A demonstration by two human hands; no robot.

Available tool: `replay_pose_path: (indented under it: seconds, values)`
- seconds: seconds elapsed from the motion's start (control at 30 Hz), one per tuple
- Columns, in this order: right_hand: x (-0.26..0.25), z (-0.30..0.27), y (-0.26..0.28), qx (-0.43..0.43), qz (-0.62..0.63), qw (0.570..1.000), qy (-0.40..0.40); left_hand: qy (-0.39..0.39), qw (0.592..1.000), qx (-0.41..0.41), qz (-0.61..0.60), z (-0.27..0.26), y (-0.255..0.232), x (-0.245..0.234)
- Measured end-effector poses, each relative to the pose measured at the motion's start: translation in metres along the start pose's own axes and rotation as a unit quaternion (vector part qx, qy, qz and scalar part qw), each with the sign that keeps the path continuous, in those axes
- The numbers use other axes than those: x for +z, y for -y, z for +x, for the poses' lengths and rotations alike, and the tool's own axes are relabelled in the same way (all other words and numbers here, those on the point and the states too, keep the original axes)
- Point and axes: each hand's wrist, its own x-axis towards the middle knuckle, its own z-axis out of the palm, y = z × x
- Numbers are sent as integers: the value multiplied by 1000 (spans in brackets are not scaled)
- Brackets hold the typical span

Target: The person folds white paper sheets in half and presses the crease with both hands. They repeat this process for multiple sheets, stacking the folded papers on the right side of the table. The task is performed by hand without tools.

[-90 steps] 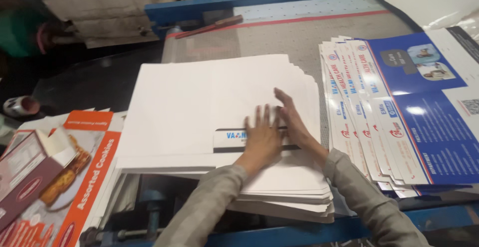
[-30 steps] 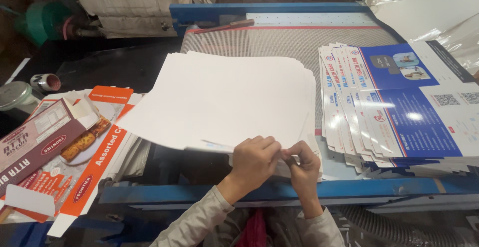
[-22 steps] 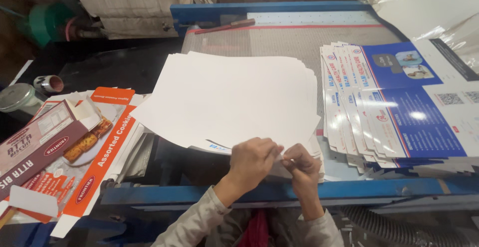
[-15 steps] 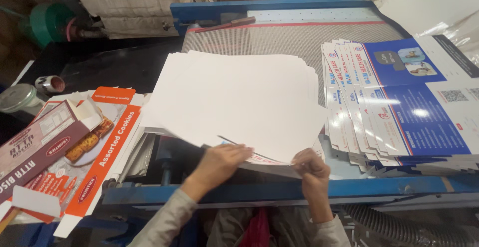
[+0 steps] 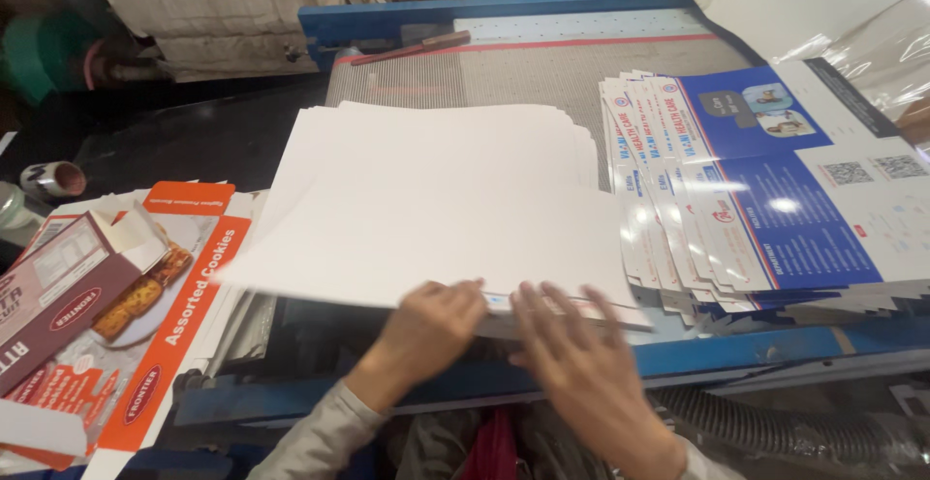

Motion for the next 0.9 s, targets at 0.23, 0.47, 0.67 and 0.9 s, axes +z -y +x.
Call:
replay_pose_path:
  seconds: [0.23,0.47,0.67,0.9]
  values:
    - [12,-60,-28,-55,83,987,124,-30,998,58,20,-25,-17,-48]
    - [2,-91,-32,-59,157,979,120,-23,998,56,34,-50,3,-58]
    - [1,-69,-59,6,261,965,14,-63,973,16,220,-35,23,-63]
    - [21,-103,-276,313,23,928,-202,-204,958,-107,169,-19,43,-65]
